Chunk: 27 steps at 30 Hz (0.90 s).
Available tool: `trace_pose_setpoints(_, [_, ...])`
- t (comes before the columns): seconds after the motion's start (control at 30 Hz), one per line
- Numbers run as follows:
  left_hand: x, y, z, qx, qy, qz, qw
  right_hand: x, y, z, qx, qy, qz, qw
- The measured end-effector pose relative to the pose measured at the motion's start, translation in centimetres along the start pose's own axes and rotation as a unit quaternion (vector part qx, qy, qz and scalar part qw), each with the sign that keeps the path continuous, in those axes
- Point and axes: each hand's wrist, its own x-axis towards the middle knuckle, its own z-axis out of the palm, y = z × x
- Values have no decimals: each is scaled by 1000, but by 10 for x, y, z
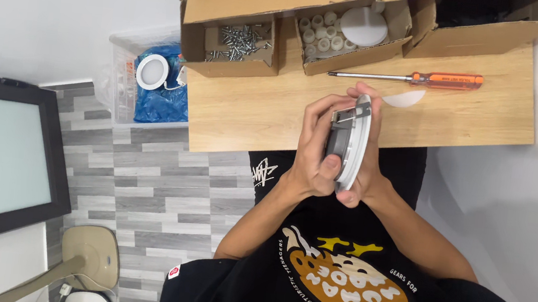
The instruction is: The person assembles multiple round lights by placing a white lens cover into a white ring frame, fitting a metal heat sink component onto the back, and pressing the parts together until they click.
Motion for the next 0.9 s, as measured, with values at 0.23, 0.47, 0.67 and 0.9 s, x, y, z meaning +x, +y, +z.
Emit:
trace_pose_setpoints(0.23, [-19,12,-2,-10,12,16,1000,-8,-24,10,15,-15,9,1000])
trace_pose_setpoints(0.47, [-31,34,1,2,15,38,999,-17,-62,23,99,12,48,994])
trace_pose_setpoints(0.67, [-50,32,9,19,30,2,999,-27,-62,23,101,0,70,992])
trace_pose_setpoints(0.9, [-65,52,6,-54,20,-106,993,-42,-64,21,55,-24,71,996])
